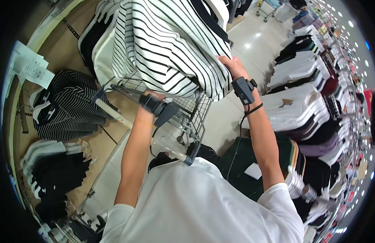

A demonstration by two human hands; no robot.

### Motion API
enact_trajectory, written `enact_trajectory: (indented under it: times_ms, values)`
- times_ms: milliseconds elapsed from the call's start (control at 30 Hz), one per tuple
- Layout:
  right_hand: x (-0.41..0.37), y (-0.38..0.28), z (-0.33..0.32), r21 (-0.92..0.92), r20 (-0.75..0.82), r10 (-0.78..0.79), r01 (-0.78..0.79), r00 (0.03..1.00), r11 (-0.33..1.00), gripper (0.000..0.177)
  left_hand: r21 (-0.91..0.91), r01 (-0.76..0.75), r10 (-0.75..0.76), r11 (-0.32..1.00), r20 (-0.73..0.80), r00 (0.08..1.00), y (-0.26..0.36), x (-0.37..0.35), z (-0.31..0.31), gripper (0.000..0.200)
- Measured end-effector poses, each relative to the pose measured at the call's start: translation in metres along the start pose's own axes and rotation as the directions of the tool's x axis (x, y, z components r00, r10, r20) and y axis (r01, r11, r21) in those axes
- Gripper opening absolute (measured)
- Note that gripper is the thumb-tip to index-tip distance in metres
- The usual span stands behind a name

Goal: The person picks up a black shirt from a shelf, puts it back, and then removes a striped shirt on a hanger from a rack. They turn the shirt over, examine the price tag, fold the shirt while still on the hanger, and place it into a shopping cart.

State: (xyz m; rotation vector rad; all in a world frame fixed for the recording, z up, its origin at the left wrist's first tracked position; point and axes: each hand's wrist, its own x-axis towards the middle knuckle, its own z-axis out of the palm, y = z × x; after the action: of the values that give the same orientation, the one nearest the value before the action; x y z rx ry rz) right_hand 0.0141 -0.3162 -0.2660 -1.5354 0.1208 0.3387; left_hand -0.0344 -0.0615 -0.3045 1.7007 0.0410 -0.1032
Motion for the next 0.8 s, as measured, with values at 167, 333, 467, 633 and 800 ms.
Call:
enact_trajectory:
  times_ms: [167,333,467,633,800]
  values:
    - [0.072,0.031,-0.061,-0.073,-0.01,0.018,-0.019,1.0,0.997,0.038,-0.053,0.191,-0.189,0.98,0.044,0.981,-0.029,-0.031,-0.006,0.034]
    - [0.148,0.095,-0.107,-0.174,-0.057,-0.079,0.068,0.995,0.982,0.04,0.033,0.245,-0.219,0.969,-0.342,0.914,-0.032,-0.13,0.005,0.035]
    - [0.194,0.121,-0.123,-0.366,-0.176,-0.173,0.098,0.969,0.925,0.047,0.294,0.48,-0.192,0.827,-0.653,0.732,-0.057,-0.188,0.012,0.053]
    - [0.266,0.171,-0.128,-0.561,-0.375,-0.259,0.005,0.89,0.828,0.055,0.111,0.691,-0.449,0.714,-0.685,0.574,-0.078,-0.203,0.035,0.087]
    - [0.275,0.187,-0.111,-0.678,-0.433,-0.121,-0.234,0.893,0.696,0.054,0.024,0.649,-0.508,0.76,-0.601,0.617,-0.095,-0.195,0.051,0.087]
